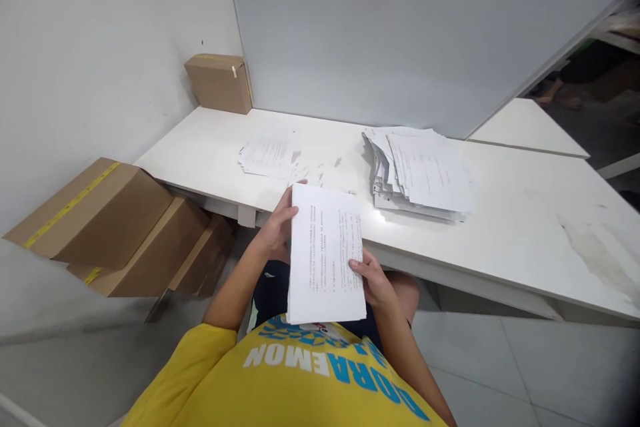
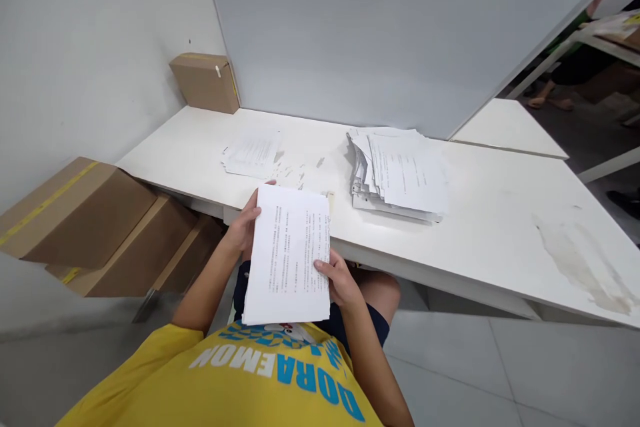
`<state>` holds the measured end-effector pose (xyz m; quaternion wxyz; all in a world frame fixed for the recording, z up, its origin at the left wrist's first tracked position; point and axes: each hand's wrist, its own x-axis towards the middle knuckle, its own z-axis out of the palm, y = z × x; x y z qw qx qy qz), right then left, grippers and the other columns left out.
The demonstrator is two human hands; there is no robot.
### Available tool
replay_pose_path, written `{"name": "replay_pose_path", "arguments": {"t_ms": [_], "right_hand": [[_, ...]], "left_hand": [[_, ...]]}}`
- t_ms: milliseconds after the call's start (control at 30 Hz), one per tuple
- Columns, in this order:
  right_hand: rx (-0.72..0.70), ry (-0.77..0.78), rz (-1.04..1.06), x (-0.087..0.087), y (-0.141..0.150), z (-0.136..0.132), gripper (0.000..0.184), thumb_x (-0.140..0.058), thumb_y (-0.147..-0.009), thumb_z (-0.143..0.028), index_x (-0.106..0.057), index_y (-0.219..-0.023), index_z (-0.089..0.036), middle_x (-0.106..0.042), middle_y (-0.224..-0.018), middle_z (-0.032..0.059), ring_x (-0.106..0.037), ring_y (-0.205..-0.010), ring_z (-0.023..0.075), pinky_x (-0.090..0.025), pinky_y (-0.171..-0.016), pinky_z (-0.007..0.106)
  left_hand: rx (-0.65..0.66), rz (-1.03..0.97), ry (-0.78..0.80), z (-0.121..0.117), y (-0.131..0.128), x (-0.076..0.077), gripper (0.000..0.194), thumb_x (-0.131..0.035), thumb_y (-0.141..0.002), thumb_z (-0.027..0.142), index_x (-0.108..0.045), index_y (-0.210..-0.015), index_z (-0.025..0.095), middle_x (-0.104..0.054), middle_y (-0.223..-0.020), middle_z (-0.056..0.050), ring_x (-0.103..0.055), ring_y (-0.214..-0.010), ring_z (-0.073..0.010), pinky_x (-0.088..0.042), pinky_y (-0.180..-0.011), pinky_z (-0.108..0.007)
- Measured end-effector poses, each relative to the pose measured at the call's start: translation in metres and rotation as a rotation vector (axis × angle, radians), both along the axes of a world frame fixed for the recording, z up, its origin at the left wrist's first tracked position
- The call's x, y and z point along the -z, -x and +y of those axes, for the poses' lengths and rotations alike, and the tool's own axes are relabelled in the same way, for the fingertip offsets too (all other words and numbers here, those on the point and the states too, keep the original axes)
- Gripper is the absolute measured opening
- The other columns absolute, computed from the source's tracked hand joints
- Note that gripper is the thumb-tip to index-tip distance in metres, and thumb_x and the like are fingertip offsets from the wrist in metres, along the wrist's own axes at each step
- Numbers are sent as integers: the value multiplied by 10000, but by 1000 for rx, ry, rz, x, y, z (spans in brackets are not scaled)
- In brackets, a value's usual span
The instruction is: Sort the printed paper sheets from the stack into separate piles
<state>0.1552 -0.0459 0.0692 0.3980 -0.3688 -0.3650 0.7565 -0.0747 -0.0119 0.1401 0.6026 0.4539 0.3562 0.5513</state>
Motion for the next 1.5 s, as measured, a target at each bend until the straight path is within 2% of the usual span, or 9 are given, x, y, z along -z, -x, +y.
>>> {"name": "replay_pose_path", "arguments": {"t_ms": [100,233,500,600,767,1000,1200,1367,1500], "right_hand": [[24,134,74,0,3,-25,489,-831,-608,-435,-676,-1037,-258,-764,-1022,77,-727,-928,317,-595,-786,446],[129,242,119,8,1,-42,448,-814,-644,-406,-677,-1040,-244,-763,-1048,81,-726,-966,326,-592,-836,467],[18,210,74,16,-24,-54,447,-835,-655,-319,-706,-1071,-214,-755,-1092,96,-727,-969,313,-586,-866,462],[-1,185,-3,22,-44,-57,433,-844,-651,-287,-717,-1059,-214,-752,-1099,102,-720,-991,311,-586,-879,466],[487,98,-90,49,-68,-55,484,-799,-710,-315,-659,-1172,-275,-667,-1299,63,-651,-1168,275,-557,-979,444],[828,46,-149,69,-44,-36,542,-776,-711,-365,-628,-1207,-208,-608,-1373,97,-575,-1273,275,-434,-1117,474],[940,-43,-234,60,-13,-13,557,-685,-777,-441,-630,-1240,-136,-636,-1320,143,-551,-1294,281,-417,-1117,475],[1013,-65,-262,62,-8,-6,589,-654,-803,-456,-600,-1292,-133,-612,-1352,145,-556,-1290,272,-419,-1114,468],[1017,-73,-266,68,-9,-9,608,-634,-832,-465,-556,-1348,-152,-576,-1396,145,-538,-1315,273,-433,-1098,480]], "left_hand": [[-10,-204,24,-3,-26,17,678,-681,-735,528,-494,-1341,289,-539,-1418,-89,-497,-1312,-338,-402,-1072,-514],[-50,-281,96,-16,-47,36,378,-579,-822,564,-619,-976,221,-657,-1201,-104,-553,-1246,-334,-384,-1078,-539],[120,-249,130,-22,-60,38,319,-626,-832,520,-659,-885,208,-564,-1388,-89,-525,-1288,-333,-413,-1054,-506],[191,-117,202,-13,-66,44,381,-671,-800,515,-658,-1049,227,-572,-1384,-90,-568,-1227,-316,-455,-1001,-450],[278,373,236,6,-71,66,425,-696,-783,442,-637,-1137,215,-695,-985,-65,-652,-890,-212,-500,-746,-305],[147,463,161,29,-61,91,399,-565,-842,484,-621,-1099,184,-642,-871,-41,-600,-711,-156,-502,-615,-276],[-203,891,-127,29,-80,101,350,-606,-832,281,-593,-1174,204,-635,-985,-68,-556,-676,-156,-496,-759,-348],[-272,1007,-221,33,-92,95,384,-519,-876,239,-563,-1255,194,-612,-1116,-123,-621,-936,-250,-485,-883,-398],[-176,1068,-428,41,-91,88,526,-425,-886,154,-470,-1409,188,-503,-1433,-145,-478,-1294,-305,-362,-1088,-461]]}}
